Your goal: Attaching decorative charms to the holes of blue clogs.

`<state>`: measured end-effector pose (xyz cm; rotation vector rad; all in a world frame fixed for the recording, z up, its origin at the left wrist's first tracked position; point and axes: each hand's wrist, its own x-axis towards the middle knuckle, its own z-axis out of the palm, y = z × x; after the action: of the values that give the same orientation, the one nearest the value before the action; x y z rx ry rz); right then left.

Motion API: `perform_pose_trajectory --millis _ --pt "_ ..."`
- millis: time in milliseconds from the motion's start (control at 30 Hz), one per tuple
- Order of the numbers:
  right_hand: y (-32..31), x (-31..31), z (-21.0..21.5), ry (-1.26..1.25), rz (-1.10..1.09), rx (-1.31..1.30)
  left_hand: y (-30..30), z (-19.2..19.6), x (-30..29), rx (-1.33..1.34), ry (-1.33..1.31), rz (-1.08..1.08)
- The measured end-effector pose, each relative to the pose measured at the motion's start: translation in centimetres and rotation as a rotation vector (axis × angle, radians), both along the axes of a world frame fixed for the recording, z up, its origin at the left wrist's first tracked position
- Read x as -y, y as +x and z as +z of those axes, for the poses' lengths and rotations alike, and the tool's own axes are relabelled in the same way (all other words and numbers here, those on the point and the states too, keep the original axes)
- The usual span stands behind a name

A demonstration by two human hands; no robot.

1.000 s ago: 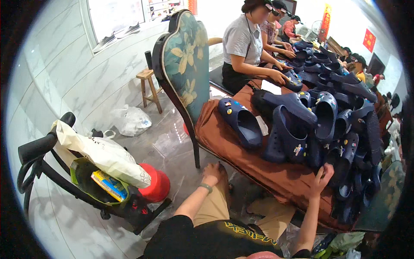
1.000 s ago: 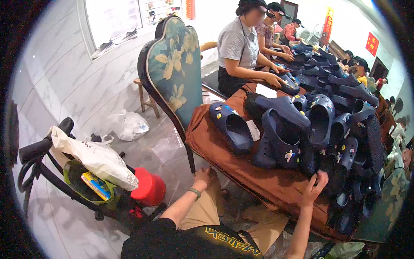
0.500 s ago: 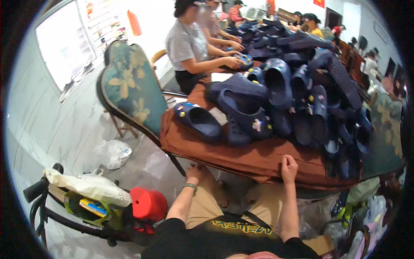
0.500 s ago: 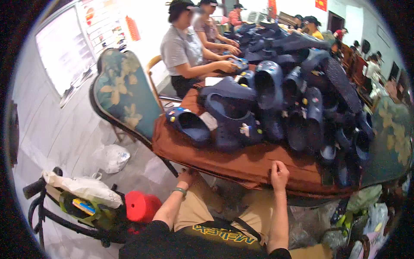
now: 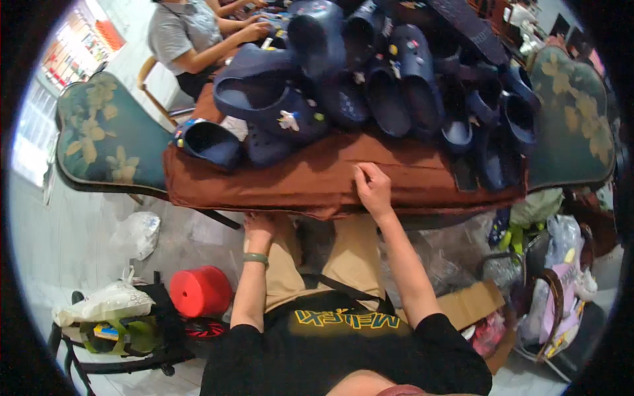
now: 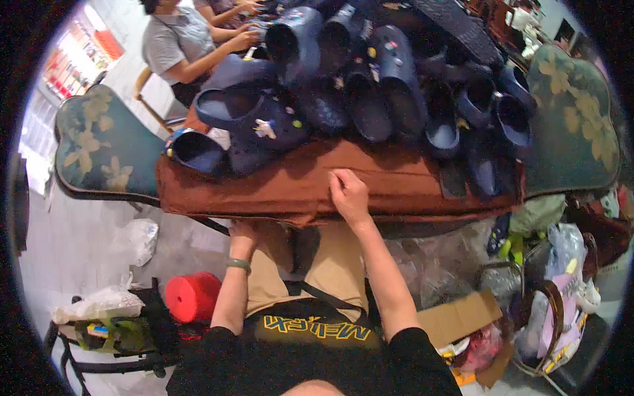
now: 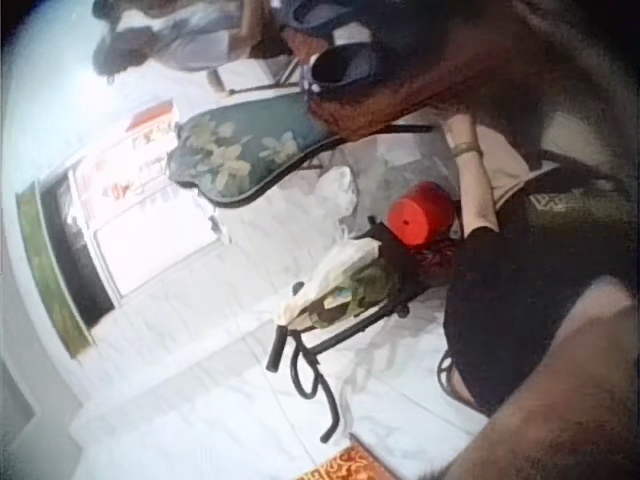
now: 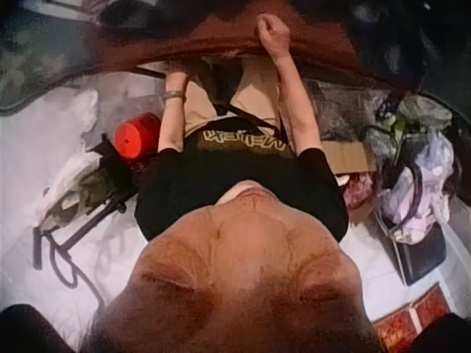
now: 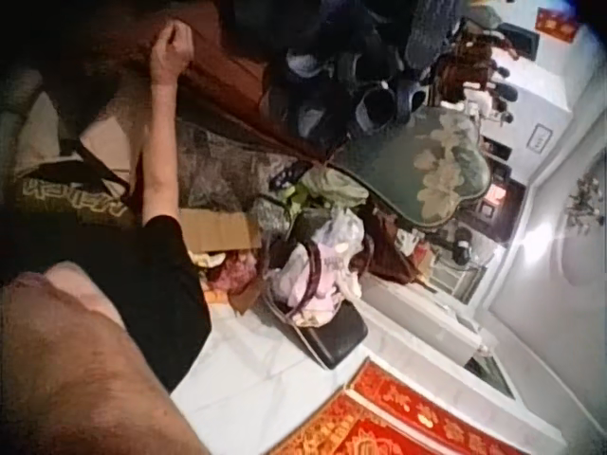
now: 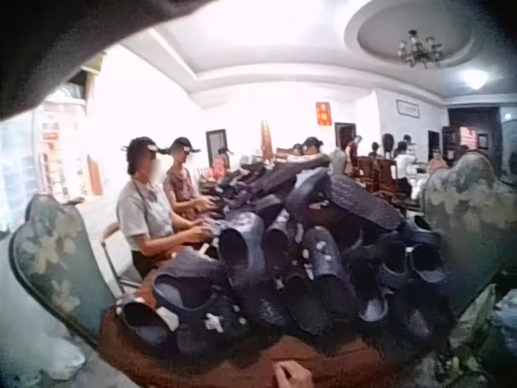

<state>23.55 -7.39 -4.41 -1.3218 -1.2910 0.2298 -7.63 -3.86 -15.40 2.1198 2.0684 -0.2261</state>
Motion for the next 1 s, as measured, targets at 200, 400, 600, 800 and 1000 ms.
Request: perform_pose_trajectory --millis 200,400,600,800,1000 --pt "-0.9 -0.2 -0.8 0.011 -0.011 0.044 2.6 0.6 -0.4 0.236 0.191 -0.197" --pt "-4.0 -0.5 1.0 0.107 0.011 0.056 -4.4 -5.3 -2.6 -0.030 0.542 -0.297" --pt "-1.0 0.1 -1.1 0.063 -0.161 0.171 1.3 1.9 1.9 0.120 0.094 -0.176" --pt "-1.0 0.2 -1.3 0.016 -0.184 0.256 1.7 3.4 7.7 0.114 0.044 -0.203" --pt "-2.1 0.1 -0.7 0.072 -0.184 0.313 1.9 3.7 8.3 0.133 0.076 -0.250"
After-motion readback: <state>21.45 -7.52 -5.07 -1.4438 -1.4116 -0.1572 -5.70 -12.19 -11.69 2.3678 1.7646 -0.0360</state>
